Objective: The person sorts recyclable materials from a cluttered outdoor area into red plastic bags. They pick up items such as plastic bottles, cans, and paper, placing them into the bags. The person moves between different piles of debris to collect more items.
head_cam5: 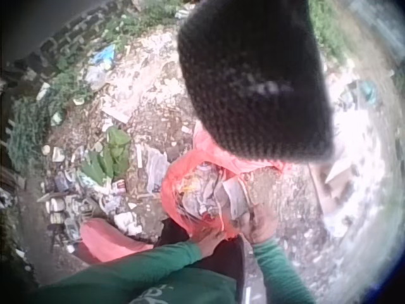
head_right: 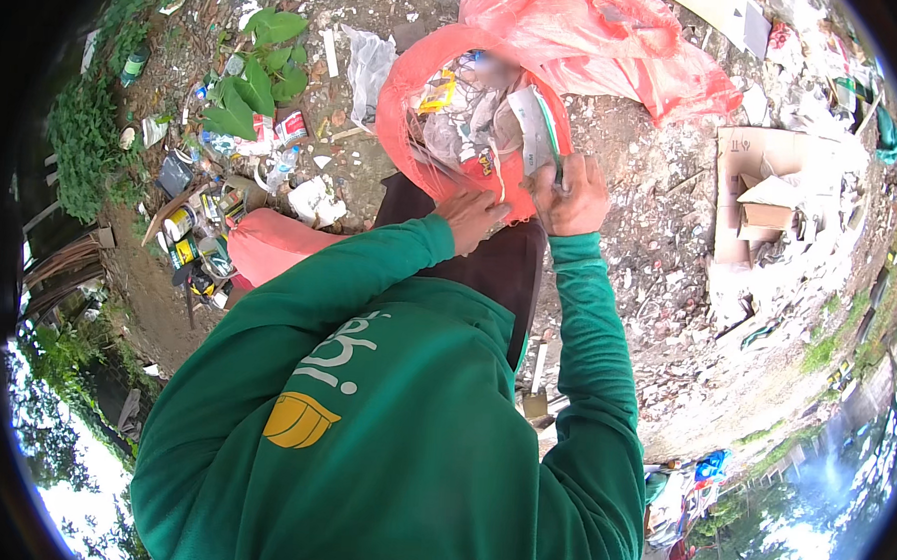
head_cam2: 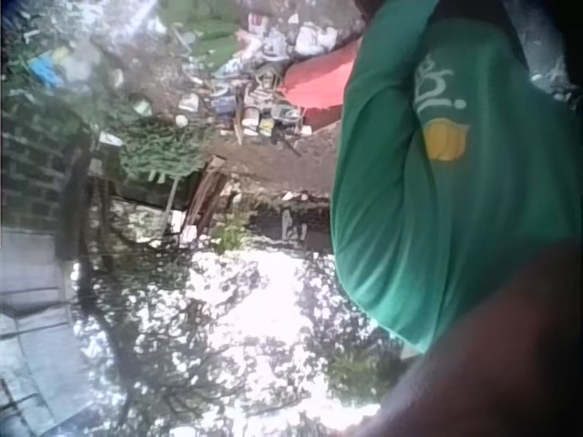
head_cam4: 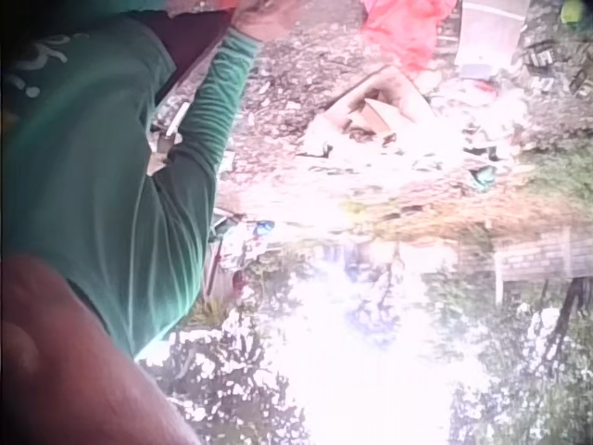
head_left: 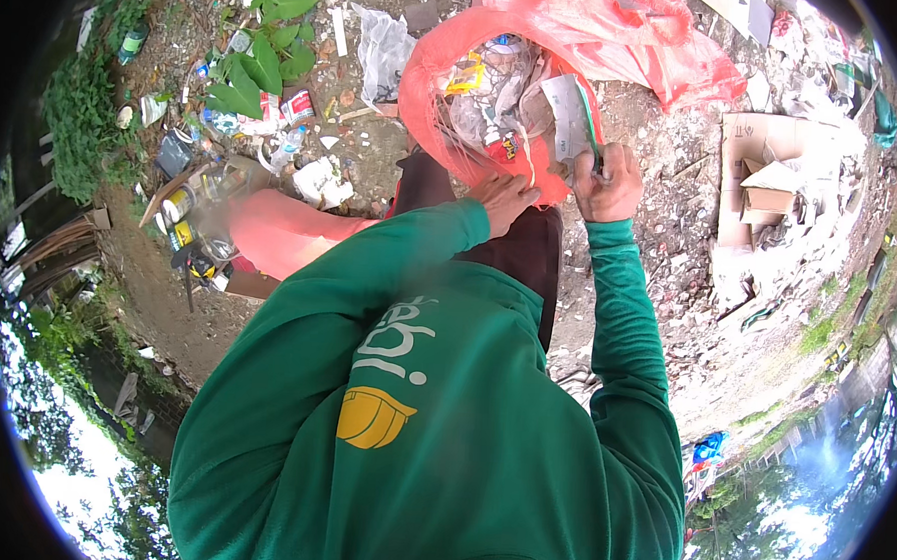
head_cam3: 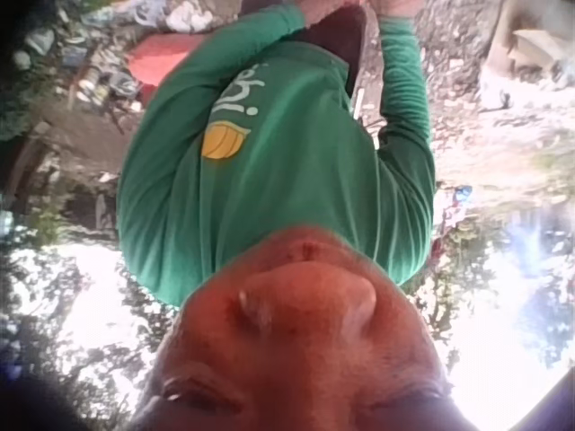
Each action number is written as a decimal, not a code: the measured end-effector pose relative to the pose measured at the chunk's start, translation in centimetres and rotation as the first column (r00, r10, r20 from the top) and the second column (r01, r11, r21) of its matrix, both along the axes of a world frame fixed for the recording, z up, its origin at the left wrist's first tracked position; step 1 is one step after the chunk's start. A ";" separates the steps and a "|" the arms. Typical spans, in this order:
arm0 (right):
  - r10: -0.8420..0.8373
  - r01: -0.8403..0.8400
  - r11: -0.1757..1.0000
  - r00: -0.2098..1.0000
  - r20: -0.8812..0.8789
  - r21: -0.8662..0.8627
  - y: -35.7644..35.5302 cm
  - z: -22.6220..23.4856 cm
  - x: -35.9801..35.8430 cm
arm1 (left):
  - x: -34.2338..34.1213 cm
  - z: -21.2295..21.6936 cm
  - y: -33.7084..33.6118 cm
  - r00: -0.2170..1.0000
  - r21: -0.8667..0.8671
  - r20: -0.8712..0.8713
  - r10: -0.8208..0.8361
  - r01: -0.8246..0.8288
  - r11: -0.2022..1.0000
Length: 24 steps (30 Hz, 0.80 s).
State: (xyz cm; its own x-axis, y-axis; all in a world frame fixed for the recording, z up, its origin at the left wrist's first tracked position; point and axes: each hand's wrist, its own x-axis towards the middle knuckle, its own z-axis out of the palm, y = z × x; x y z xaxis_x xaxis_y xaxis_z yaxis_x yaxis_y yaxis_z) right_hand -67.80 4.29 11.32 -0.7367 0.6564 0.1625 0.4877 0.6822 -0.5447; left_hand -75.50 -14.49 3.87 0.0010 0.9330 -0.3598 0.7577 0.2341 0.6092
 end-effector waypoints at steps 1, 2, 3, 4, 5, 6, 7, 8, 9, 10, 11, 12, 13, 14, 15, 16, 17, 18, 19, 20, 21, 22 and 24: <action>-0.029 0.028 1.000 1.000 -0.009 -0.010 0.0 1.1 -0.1 | 0.1 0.1 -0.1 1.000 -0.003 0.004 0.013 -0.013 1.000; -0.056 0.056 0.998 0.998 -0.018 -0.020 0.0 2.4 -0.1 | 0.3 0.2 -0.2 1.000 -0.006 0.007 0.026 -0.026 1.000; -0.086 0.086 0.996 0.996 -0.031 -0.024 0.4 3.5 -0.5 | 0.2 0.3 0.0 0.999 -0.003 0.007 0.037 -0.037 0.999; -0.082 0.081 0.996 0.996 -0.019 -0.021 1.2 4.2 -0.5 | 0.3 0.4 -0.1 0.999 -0.009 -0.003 0.034 -0.034 0.999; -0.081 0.081 0.997 0.996 -0.031 -0.020 1.6 5.0 -0.6 | 0.5 0.6 -0.2 0.999 -0.016 -0.015 0.033 -0.034 0.999; -0.080 0.079 0.997 0.996 -0.047 -0.012 2.1 5.7 -1.0 | 0.4 0.5 -0.1 0.999 -0.016 -0.028 0.033 -0.034 0.999; -0.076 0.076 0.997 0.995 -0.063 -0.006 2.4 6.1 -1.3 | 0.4 0.5 -0.2 0.999 -0.009 -0.034 0.036 -0.036 0.999; -0.056 0.056 0.998 0.997 -0.057 0.002 2.5 6.2 -1.6 | 0.5 0.5 -0.4 0.998 -0.002 -0.040 0.041 -0.041 0.999; -0.036 0.037 0.999 0.998 -0.050 0.010 2.5 6.2 -2.0 | 0.3 0.6 -0.5 0.998 0.005 -0.045 0.044 -0.044 0.999; -0.016 0.016 1.000 0.999 -0.043 0.017 2.5 6.2 -2.4 | 0.1 0.5 -0.4 0.998 -0.014 -0.035 0.046 -0.047 0.999; 0.007 -0.006 1.000 0.999 -0.038 0.025 2.5 6.1 -3.0 | -0.1 0.5 -0.2 0.998 -0.032 -0.025 0.050 -0.051 0.998; 0.036 -0.039 0.999 0.995 0.096 0.025 2.7 4.7 -3.4 | 0.2 0.7 -0.4 0.999 -0.053 -0.002 0.046 -0.046 0.998; 0.003 -0.003 1.000 0.995 0.103 -0.004 2.4 4.4 -3.2 | 0.6 1.0 -0.9 0.999 -0.061 0.012 0.043 -0.043 0.997; -0.029 0.032 0.999 0.993 0.111 -0.032 2.1 4.2 -3.0 | 1.2 1.3 -1.5 0.999 -0.068 0.025 0.041 -0.040 0.997; -0.053 0.060 0.996 0.993 0.106 -0.060 2.2 4.3 -3.8 | 1.3 1.4 -1.7 0.999 -0.075 0.024 0.047 -0.045 0.996; -0.109 0.145 0.973 0.975 0.196 -0.180 2.2 5.8 -4.4 | 1.6 1.5 -2.1 0.996 -0.061 0.016 0.091 -0.090 0.994; -0.058 0.099 0.986 0.960 0.274 -0.137 2.9 4.9 -6.1 | 0.5 0.8 -1.5 0.995 -0.076 0.013 0.103 -0.102 0.992; -0.032 0.077 0.992 0.921 0.387 -0.102 3.1 4.1 -6.6 | 0.4 1.2 -1.6 0.995 -0.103 0.047 0.092 -0.087 0.991; -0.006 0.039 0.997 0.880 0.475 -0.060 3.9 3.3 -7.6 | -0.3 1.6 -1.3 0.994 -0.114 0.059 0.088 -0.081 0.990; -0.001 0.068 0.993 0.816 0.578 -0.095 4.8 1.1 -7.6 | -0.3 2.6 -1.0 0.992 -0.142 0.084 0.092 -0.080 0.987; -0.017 0.094 0.990 0.807 0.590 -0.101 5.8 0.5 -8.1 | -0.7 2.3 -0.8 0.994 -0.119 0.068 0.086 -0.077 0.990; -0.018 0.115 0.986 0.793 0.608 -0.120 6.2 -0.1 -8.2 | -0.4 1.9 -1.2 0.994 -0.111 0.059 0.087 -0.080 0.991; -0.062 0.200 0.965 0.805 0.591 -0.171 7.4 -1.3 -8.1 | -0.3 1.4 -1.6 0.992 -0.106 0.060 0.113 -0.106 0.989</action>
